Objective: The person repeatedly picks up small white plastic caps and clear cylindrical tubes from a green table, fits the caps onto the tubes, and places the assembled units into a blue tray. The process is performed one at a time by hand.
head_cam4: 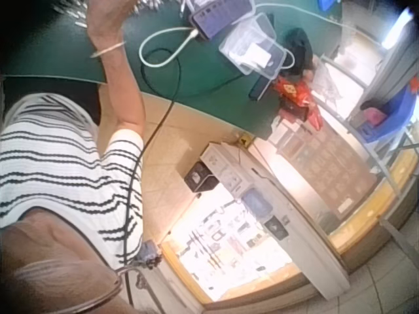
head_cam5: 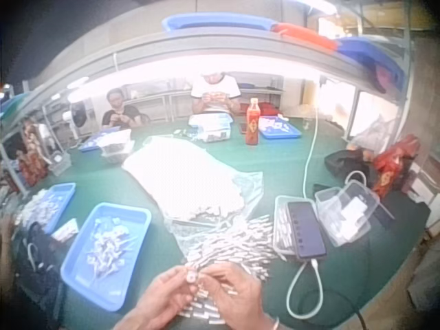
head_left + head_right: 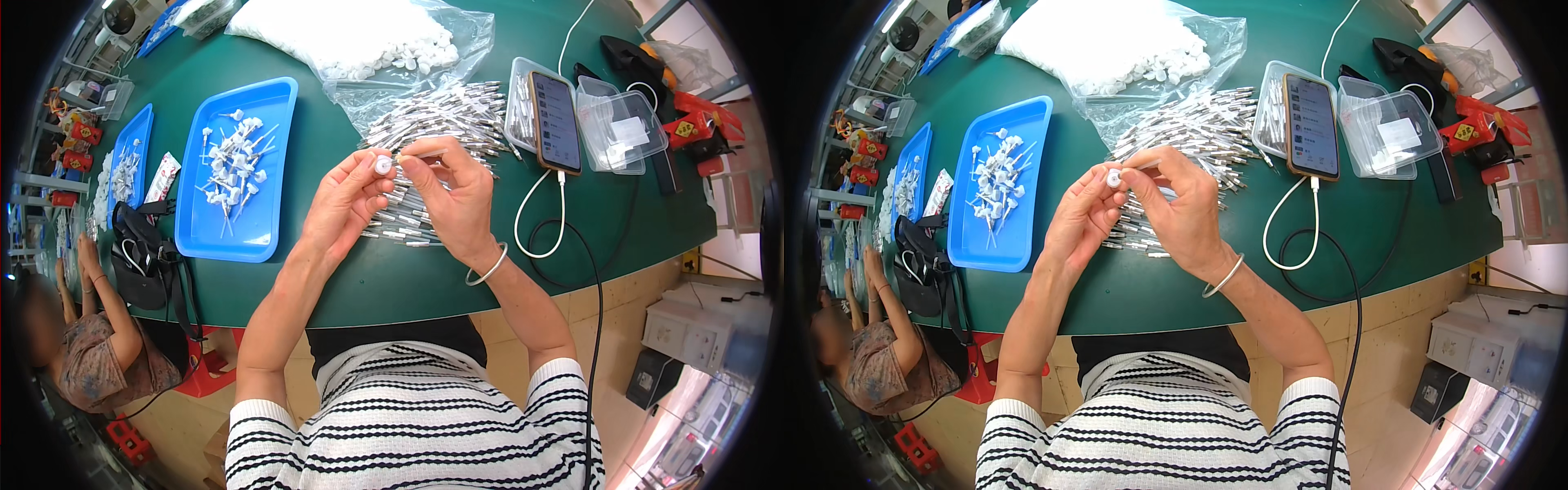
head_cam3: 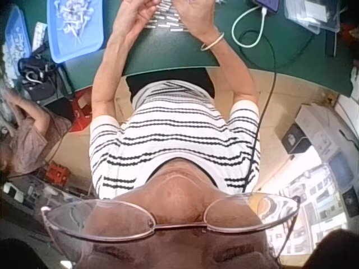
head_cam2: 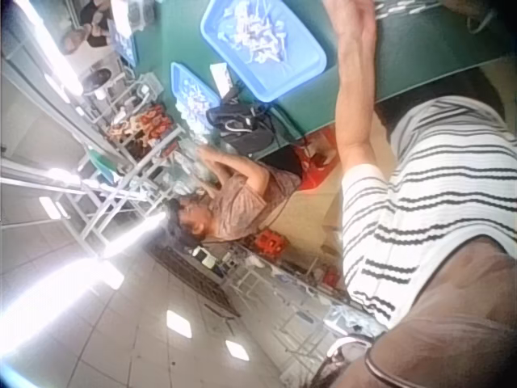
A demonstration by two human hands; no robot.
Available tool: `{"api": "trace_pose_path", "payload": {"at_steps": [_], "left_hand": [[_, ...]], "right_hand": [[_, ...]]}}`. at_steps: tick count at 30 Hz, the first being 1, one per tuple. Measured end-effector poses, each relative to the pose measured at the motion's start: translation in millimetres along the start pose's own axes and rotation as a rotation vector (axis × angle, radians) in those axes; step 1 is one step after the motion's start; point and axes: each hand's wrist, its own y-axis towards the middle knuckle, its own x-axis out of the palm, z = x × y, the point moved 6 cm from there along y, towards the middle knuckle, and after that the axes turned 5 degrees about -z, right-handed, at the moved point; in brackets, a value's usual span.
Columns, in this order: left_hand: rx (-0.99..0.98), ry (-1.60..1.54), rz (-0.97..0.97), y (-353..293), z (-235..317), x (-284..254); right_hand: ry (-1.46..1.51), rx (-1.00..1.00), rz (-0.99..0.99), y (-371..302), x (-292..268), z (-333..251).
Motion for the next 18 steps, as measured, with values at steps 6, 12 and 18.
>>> {"api": "trace_pose_path", "payload": {"at_steps": [6, 12, 18], "left_hand": [[0.001, 0.008, -0.012, 0.4, 1.1, 0.6], [0.007, 0.047, 0.008, -0.4, 1.2, -0.1], [0.004, 0.057, 0.007, 0.0, 0.7, 0.0]], "right_hand": [[-0.008, -0.006, -0.004, 0.7, 0.0, -0.2], [-0.072, -0.08, -0.018, 2.0, 0.2, -4.7], [-0.083, -0.082, -0.023, 2.5, -0.8, -5.6]]}}
